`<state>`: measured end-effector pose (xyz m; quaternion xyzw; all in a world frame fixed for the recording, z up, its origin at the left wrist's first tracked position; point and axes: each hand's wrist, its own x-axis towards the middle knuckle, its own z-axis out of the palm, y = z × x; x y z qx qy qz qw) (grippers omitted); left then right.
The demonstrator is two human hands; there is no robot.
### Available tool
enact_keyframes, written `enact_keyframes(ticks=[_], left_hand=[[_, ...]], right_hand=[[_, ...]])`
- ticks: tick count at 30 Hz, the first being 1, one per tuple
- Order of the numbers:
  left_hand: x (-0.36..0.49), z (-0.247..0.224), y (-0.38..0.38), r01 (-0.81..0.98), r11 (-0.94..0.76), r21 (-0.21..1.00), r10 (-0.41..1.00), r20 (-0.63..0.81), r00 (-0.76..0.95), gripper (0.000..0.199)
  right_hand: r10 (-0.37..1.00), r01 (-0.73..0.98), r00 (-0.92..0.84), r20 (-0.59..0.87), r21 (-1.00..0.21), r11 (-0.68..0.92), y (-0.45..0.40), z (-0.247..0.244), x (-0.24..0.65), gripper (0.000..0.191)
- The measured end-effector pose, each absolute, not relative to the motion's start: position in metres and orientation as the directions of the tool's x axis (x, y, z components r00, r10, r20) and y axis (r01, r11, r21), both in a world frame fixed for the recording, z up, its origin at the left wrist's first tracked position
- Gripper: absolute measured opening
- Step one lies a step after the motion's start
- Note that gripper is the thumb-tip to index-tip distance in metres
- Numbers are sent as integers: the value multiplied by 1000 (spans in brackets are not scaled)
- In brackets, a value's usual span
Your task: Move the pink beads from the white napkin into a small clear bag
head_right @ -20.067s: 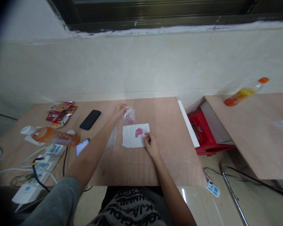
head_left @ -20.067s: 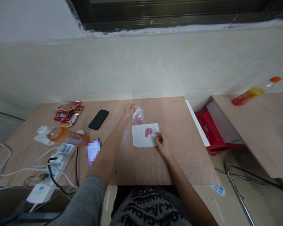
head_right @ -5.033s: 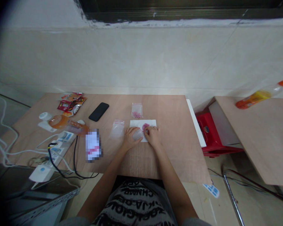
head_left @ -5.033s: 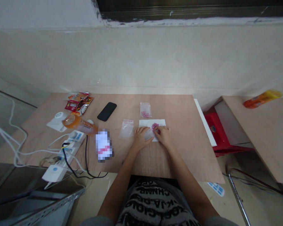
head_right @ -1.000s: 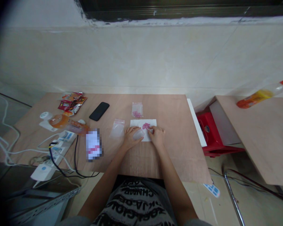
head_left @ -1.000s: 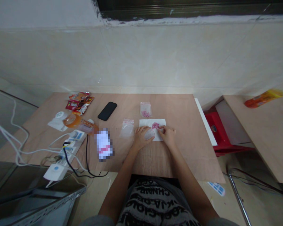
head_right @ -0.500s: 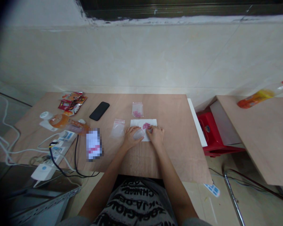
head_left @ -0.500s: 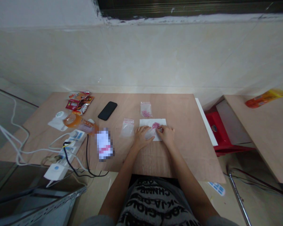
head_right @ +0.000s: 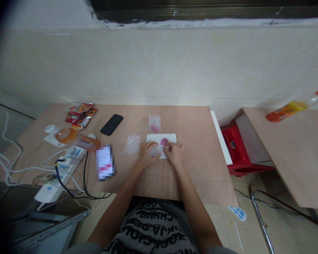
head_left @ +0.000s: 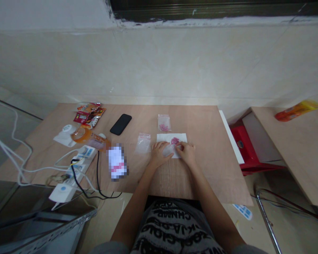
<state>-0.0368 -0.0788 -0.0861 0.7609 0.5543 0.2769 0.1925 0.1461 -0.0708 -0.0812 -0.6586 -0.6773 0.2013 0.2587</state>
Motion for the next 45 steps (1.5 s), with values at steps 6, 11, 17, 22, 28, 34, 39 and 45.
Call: enact_keyframes(ticks=[6,11,17,22,28,34,39,45], left_hand=[[-37,-87,-79,729,-319,606,948,213,238,51],[-37,-87,-79,722,-328,610,945,223,240,51],[-37,-87,-79,720,-329,611,944,234,233,52],[-37,-87,-79,728,-309,612,951,210,227,52],[-35,-84,-78,728,-285,623,958,211,195,49],[-31,-77,-82,744,-233,626,968,220,119,55],[-35,-67,-79,643,-198,740,970,241,22,29],[-40,-73,-65,442,-133,887,986,165,-34,18]], right_hand=[[996,628,-52,76,-773,92,-71,-83,150,32],[985,537,-152,87,-829,157,-69,-82,149,30],[971,407,-237,38,-903,134,-66,-81,151,29],[966,353,-257,-33,-933,62,-70,-80,154,33],[970,299,-245,-4,-952,71,-76,-78,148,31],[985,266,-170,30,-961,75,-75,-80,143,25],[994,227,-101,45,-972,67,-69,-79,146,27],[993,251,-39,107,-961,114,-61,-73,153,28]])
